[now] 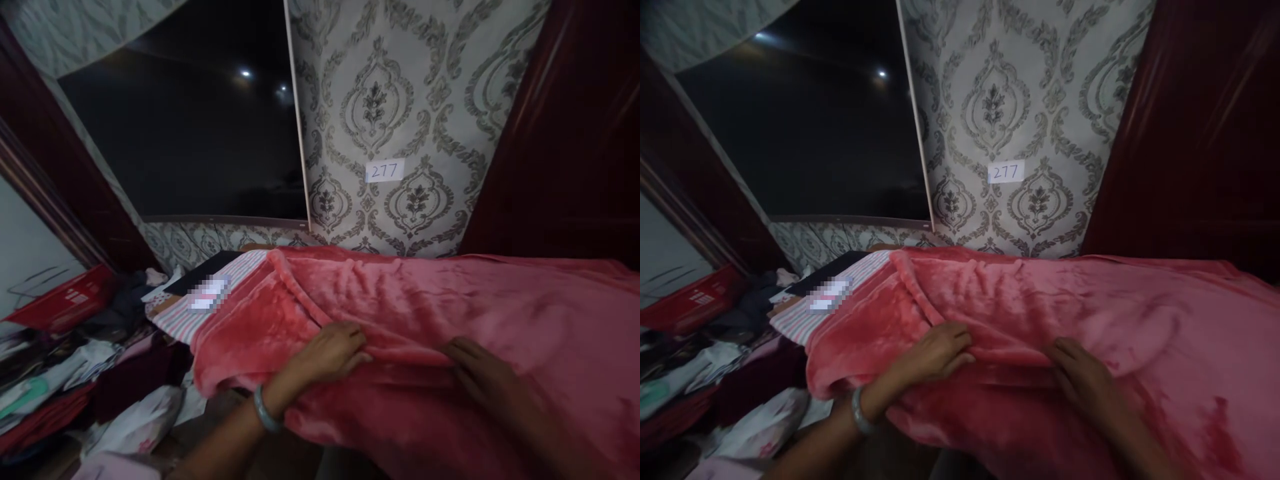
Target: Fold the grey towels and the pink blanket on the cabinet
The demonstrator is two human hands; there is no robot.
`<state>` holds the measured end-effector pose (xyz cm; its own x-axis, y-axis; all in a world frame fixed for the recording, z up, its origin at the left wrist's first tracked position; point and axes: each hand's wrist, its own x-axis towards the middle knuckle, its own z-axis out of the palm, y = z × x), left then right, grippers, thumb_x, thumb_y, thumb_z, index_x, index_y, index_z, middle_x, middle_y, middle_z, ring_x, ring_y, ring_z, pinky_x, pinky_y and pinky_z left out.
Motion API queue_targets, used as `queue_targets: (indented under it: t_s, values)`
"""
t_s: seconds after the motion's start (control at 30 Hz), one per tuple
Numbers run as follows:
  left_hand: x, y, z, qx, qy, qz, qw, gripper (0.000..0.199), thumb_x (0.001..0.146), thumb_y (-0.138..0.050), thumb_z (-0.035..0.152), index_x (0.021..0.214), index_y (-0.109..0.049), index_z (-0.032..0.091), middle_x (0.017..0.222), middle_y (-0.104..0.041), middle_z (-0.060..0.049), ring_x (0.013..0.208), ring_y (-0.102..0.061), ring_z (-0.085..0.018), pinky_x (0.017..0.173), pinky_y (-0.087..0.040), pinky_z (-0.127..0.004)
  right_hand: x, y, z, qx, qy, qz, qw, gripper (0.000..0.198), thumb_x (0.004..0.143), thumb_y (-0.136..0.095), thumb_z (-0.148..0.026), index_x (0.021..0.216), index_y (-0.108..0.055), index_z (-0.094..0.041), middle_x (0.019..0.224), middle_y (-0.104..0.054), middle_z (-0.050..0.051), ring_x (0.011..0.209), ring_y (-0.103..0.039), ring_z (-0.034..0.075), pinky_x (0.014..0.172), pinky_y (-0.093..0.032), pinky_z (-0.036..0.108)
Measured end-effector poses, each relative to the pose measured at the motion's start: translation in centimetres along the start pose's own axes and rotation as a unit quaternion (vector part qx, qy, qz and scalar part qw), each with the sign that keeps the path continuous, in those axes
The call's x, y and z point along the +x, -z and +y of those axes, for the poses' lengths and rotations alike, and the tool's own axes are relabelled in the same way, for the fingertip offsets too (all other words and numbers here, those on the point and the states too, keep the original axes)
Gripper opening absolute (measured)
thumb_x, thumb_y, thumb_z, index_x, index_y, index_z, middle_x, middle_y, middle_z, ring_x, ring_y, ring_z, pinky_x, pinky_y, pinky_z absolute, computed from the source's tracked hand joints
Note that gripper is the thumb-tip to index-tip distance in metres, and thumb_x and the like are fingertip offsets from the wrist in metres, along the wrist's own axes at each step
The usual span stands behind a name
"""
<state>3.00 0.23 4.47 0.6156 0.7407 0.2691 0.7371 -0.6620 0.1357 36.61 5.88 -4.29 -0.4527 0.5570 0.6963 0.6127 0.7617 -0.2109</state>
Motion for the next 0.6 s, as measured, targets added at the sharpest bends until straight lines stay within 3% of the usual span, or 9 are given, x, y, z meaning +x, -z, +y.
queue_targets:
  t_s: [0.13,0.27,0.43,0.53,0.6]
  values:
    - [-2.1,0.1,-3.5,-0.041,0.075,0.005,0.996,0.021,0.097,-0.046,0.017,0.093,-0.067,0.018,0.099,-0.069,-0.008,0.093,-0.064,-0.021,0.087,-0.050,-0.034,-2.5,-1.1,-0.4,0.036,-0.055,-0.047,0.997,0.029,0.094,-0.047,-0.038,0.100,-0.074,-0.028,0.094,-0.075,0.006,0.083,-0.071,0.027,0.070,-0.060,0.042]
    - [-4.7,0.6,-6.9,-0.018,0.166,0.024,0.986,0.025,0.091,-0.046,0.010,0.094,-0.069,0.016,0.103,-0.070,-0.010,0.094,-0.063,-0.022,0.089,-0.051,-0.036,-2.8,-1.8,-1.3,0.058,-0.134,-0.069,0.987,0.032,0.092,-0.048,-0.042,0.097,-0.073,-0.024,0.094,-0.075,0.007,0.084,-0.071,0.027,0.073,-0.059,0.042]
    - [-6.1,0.2,-10.1,-0.003,0.146,-0.009,0.989,0.036,0.080,-0.046,0.001,0.100,-0.071,0.015,0.113,-0.071,-0.010,0.110,-0.062,-0.023,0.104,-0.047,-0.039,-2.2,-1.6,-1.7,0.063,-0.150,-0.057,0.985,0.030,0.088,-0.049,-0.039,0.093,-0.074,-0.022,0.088,-0.074,0.007,0.079,-0.069,0.025,0.069,-0.055,0.037]
    - [-6.4,-0.3,-11.3,-0.045,0.157,0.018,0.986,0.026,0.077,-0.053,0.005,0.090,-0.070,0.018,0.120,-0.070,-0.009,0.119,-0.060,-0.023,0.109,-0.045,-0.040,-1.9,-1.5,-1.9,0.067,-0.150,-0.053,0.985,0.028,0.087,-0.051,-0.036,0.092,-0.075,-0.022,0.086,-0.073,0.006,0.078,-0.068,0.023,0.068,-0.053,0.033]
    - [-6.4,-0.3,-11.8,-0.073,0.186,0.048,0.979,0.017,0.081,-0.053,0.009,0.081,-0.066,0.020,0.113,-0.071,-0.009,0.114,-0.062,-0.023,0.107,-0.047,-0.040,-1.8,-1.6,-2.0,0.064,-0.150,-0.047,0.986,0.027,0.086,-0.051,-0.036,0.089,-0.074,-0.022,0.084,-0.072,0.006,0.077,-0.067,0.022,0.068,-0.052,0.032]
